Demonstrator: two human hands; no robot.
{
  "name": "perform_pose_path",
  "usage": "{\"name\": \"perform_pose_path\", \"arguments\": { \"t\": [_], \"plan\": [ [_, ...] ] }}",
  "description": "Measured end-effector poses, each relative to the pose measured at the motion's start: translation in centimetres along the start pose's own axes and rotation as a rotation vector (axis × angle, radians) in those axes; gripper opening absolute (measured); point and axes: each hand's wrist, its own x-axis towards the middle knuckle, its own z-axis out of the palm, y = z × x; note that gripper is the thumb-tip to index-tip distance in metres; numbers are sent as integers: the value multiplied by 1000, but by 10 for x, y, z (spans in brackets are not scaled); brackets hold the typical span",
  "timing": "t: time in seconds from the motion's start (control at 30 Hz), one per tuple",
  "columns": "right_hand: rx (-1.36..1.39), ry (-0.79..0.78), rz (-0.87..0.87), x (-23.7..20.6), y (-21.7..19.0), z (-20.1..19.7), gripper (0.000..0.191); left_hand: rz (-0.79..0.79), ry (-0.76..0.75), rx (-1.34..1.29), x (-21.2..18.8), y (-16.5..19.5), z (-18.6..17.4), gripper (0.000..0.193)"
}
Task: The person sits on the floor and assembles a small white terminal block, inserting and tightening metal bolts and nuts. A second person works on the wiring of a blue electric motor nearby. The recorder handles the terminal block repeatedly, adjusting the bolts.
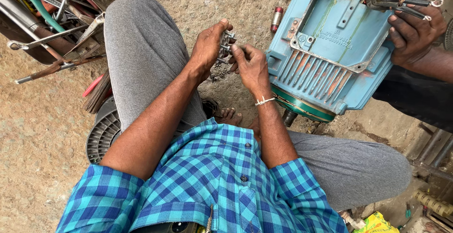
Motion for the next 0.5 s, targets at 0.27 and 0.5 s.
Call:
{"name": "perform_pose_path", "arguments": {
  "t": [0.27, 0.5],
  "plan": [
    [330, -91, -54, 11, 10, 10, 20, 222, 86, 209, 34, -25, -3, 56],
    [264, -53, 124, 43, 25, 21, 29, 184, 33, 41, 32, -6, -1, 40]
  ]
}}
